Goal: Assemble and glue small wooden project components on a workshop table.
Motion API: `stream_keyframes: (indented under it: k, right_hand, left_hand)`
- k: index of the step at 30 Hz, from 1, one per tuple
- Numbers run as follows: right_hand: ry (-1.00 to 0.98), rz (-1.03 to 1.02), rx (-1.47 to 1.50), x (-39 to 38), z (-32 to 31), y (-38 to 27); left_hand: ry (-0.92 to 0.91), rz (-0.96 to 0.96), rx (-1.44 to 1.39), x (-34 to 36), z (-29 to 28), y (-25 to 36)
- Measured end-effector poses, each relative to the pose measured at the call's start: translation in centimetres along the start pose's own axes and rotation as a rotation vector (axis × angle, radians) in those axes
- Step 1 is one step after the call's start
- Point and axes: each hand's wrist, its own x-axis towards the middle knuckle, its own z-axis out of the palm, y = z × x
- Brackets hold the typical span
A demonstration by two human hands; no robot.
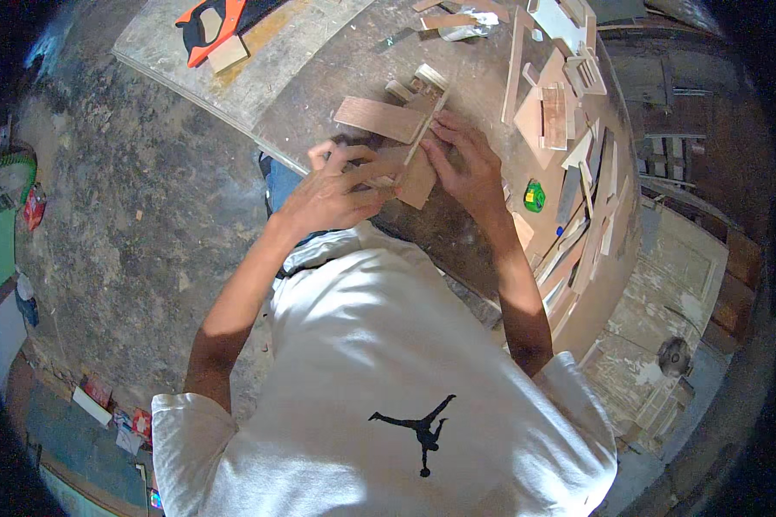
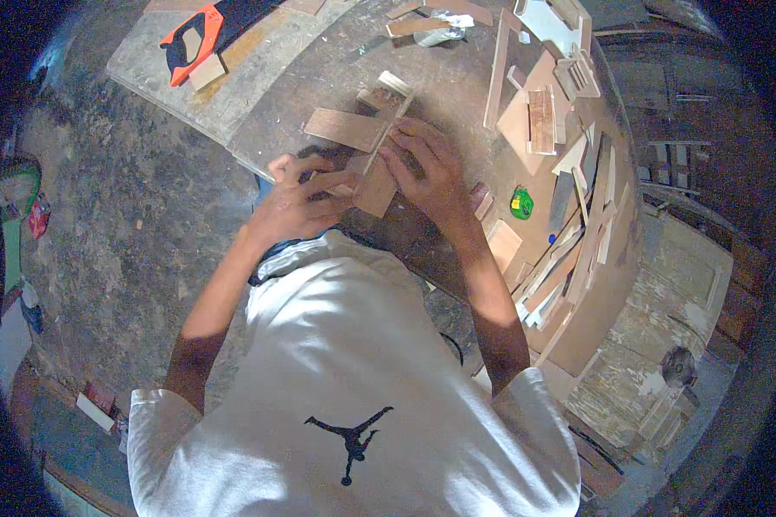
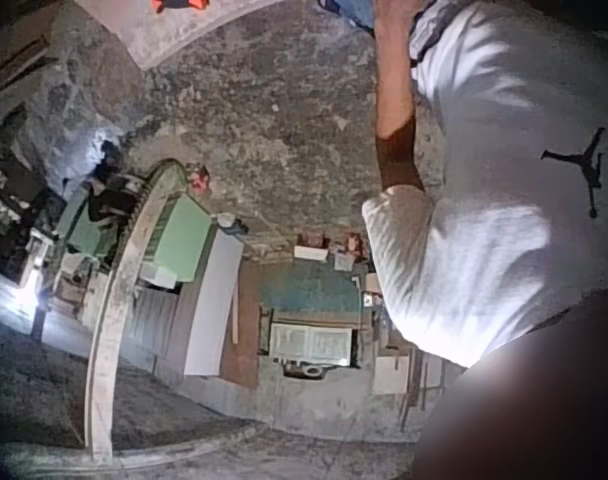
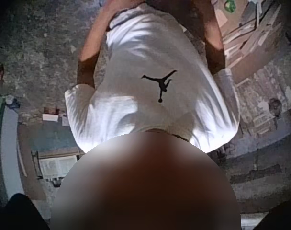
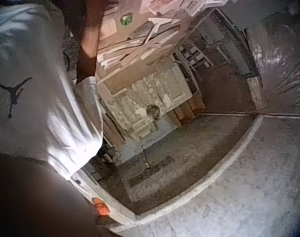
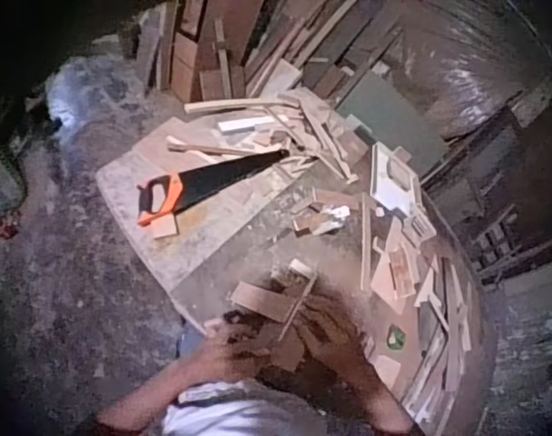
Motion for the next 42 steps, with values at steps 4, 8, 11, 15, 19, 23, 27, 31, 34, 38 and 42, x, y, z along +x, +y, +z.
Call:
stream_keyframes:
  k: [4, 8, 11, 15, 19, 23, 27, 31, 34, 38, 42]
  right_hand:
    - [-0.009, -0.003, 0.026, 0.1, 0.0, 0.1]
    - [0.021, -0.02, 0.007, -0.1, 0.3, 0.5]
    - [0.028, -0.026, 0.019, -0.1, 0.4, 0.6]
    - [0.009, -0.019, 0.017, 0.1, 0.1, 0.5]
    - [0.003, -0.026, 0.026, 0.2, 0.1, 0.4]
    - [-0.016, -0.041, -0.006, 0.7, -0.3, 0.0]
    - [-0.024, -0.018, -0.054, 0.8, -0.6, -0.4]
    - [0.004, -0.05, -0.058, 0.5, -0.4, 0.0]
    - [-0.006, -0.042, -0.038, 0.5, -0.4, 0.2]
    - [-0.001, 0.024, 0.006, 0.6, -0.6, 0.1]
    - [-0.001, 0.068, 0.045, 0.4, -0.6, 0.1]
  left_hand:
    - [-0.026, 0.005, -0.003, 0.1, 0.1, -0.2]
    - [0.015, 0.039, -0.007, 0.3, 0.1, -0.5]
    - [0.037, 0.052, -0.014, 0.2, 0.3, -0.8]
    - [0.04, 0.067, -0.007, 0.3, 0.2, -1.0]
    - [0.044, 0.089, -0.001, 0.3, 0.1, -1.1]
    - [0.013, 0.081, 0.0, 0.5, -0.2, -0.9]
    - [0.003, 0.1, 0.033, 0.6, -0.5, -0.8]
    - [0.003, 0.111, 0.048, 0.7, -0.5, -0.8]
    - [0.008, 0.106, 0.061, 0.7, -0.4, -0.8]
    - [-0.012, 0.093, 0.042, 0.8, -0.4, -0.7]
    - [-0.012, 0.087, 0.02, 0.8, -0.2, -0.7]
